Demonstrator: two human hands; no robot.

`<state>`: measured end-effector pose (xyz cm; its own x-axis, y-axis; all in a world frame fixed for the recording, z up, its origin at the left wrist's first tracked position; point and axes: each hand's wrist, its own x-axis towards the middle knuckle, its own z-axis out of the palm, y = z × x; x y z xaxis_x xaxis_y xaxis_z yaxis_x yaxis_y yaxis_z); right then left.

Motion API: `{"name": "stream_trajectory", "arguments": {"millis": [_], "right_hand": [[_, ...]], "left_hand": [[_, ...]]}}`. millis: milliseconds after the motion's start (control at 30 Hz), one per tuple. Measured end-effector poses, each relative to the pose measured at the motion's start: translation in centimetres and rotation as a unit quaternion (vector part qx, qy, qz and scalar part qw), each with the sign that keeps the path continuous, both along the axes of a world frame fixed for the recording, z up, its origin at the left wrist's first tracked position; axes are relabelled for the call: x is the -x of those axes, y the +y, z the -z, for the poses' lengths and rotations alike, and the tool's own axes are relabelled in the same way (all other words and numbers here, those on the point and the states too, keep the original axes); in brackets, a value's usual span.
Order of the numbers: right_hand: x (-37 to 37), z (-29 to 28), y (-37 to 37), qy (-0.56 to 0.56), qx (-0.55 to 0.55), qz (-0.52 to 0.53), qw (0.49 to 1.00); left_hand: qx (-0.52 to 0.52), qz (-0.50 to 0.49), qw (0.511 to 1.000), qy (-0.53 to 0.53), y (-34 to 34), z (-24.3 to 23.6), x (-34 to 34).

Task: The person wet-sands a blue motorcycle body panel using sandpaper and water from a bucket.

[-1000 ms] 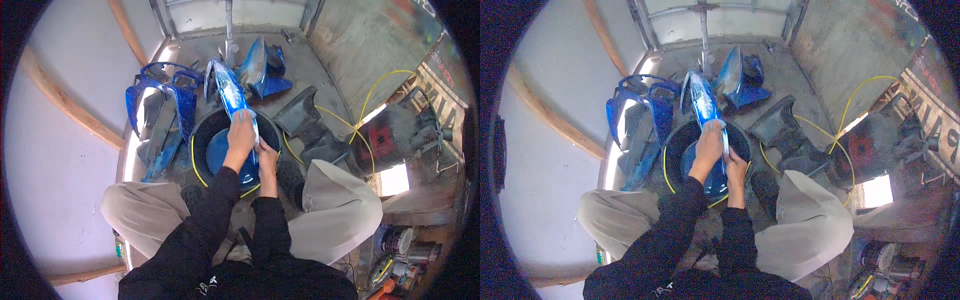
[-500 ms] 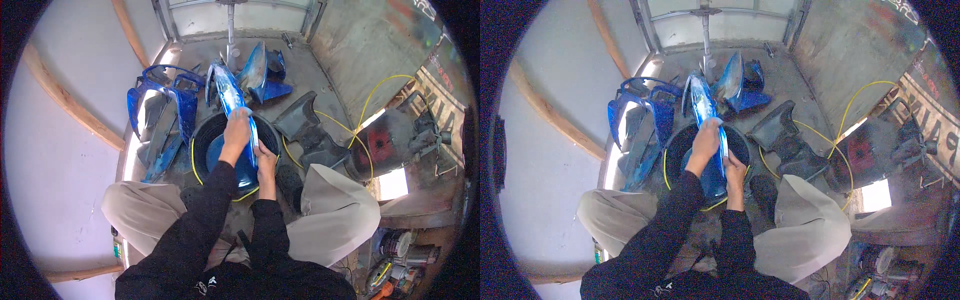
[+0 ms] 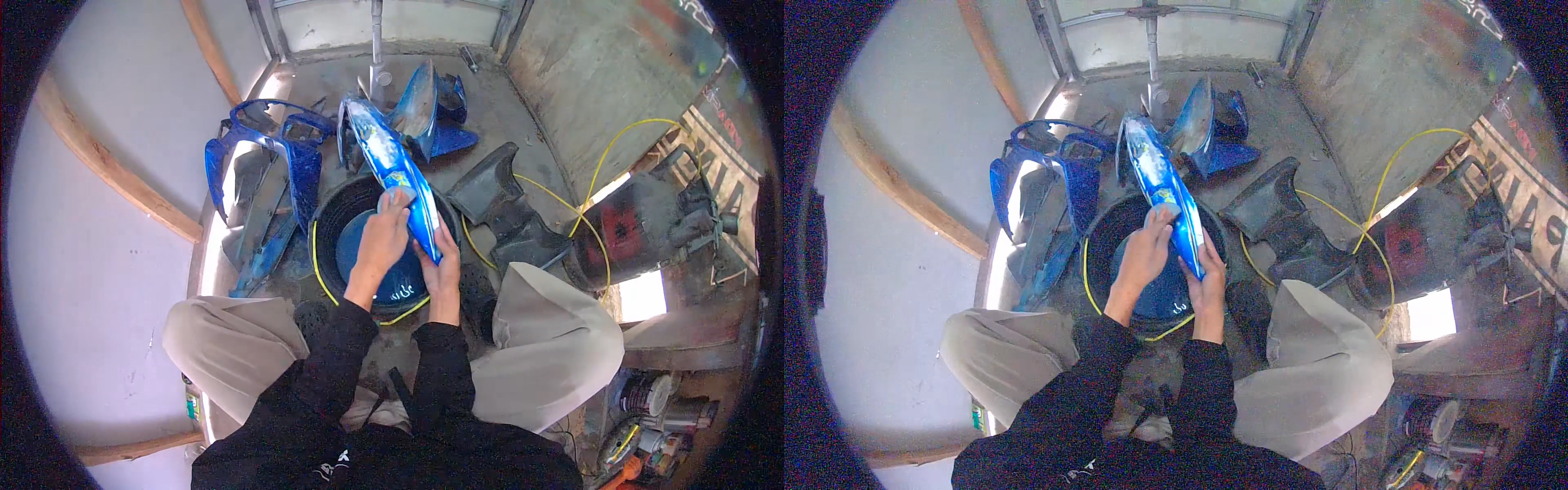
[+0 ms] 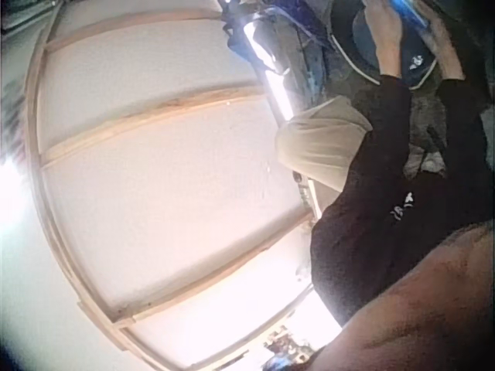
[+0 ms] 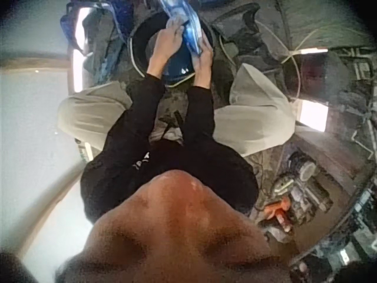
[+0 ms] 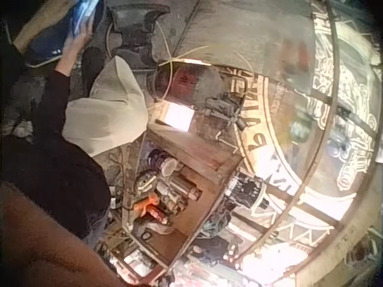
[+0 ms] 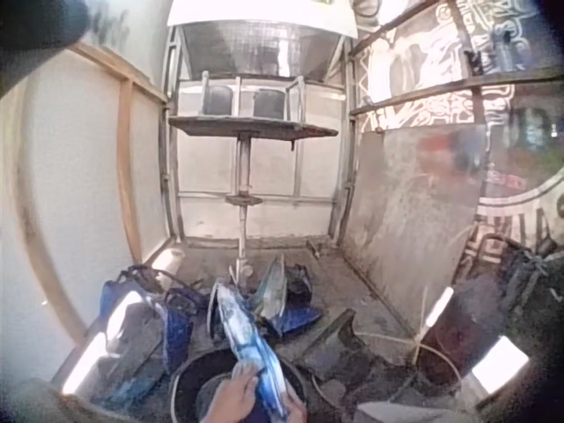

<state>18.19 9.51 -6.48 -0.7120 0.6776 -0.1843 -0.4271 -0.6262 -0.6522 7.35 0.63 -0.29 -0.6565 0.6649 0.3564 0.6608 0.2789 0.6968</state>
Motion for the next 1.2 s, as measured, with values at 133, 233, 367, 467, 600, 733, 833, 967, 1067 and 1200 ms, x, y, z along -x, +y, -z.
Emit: {"name": "stream_trajectory", "arguments": {"millis": [133,233,367,467,600,733,833,967,1067,1200], "right_hand": [[0.6,1.6,0.3,0.074,0.01,0.008,0.997],[0.1,1.9,0.7,0.046,-0.026,0.022,0.998],[0.0,0.6,-0.1,-0.012,-0.015,-0.007,1.0],[0.9,0.0,-0.9,0.007,0.003,-0.008,1.0],[-0.1,2.2,0.9,0.011,-0.004,0.003,1.0],[0.5,4.2,2.0,-0.068,-0.11,0.016,0.991],[0.6,1.9,0.0,-0.025,-0.04,0.006,0.999],[0.8,0.9,0.1,-0.011,-0.021,0.006,1.0],[0.7,0.4,0.0,-0.062,-0.01,0.016,0.998],[0.4,3.0,1.7,-0.114,-0.091,0.024,0.989]], "left_hand": [[0.082,0.002,0.997,-0.012,0.1,0.0,-4.4],[0.059,-0.016,0.998,0.033,0.5,0.4,-6.0],[0.032,-0.037,0.995,0.083,2.2,0.5,-1.5],[0.016,-0.055,0.988,0.144,2.6,1.3,1.7],[0.109,-0.033,0.989,-0.094,1.9,-1.9,-4.9],[0.033,-0.038,0.998,0.031,1.4,1.3,-7.8],[0.013,-0.062,0.995,0.082,2.9,1.3,-2.7],[0.06,-0.059,0.995,0.053,3.5,-0.6,-0.3],[0.096,-0.055,0.993,-0.046,2.3,-0.1,-3.9],[0.039,-0.04,0.997,0.051,2.5,0.9,-6.7]]}}
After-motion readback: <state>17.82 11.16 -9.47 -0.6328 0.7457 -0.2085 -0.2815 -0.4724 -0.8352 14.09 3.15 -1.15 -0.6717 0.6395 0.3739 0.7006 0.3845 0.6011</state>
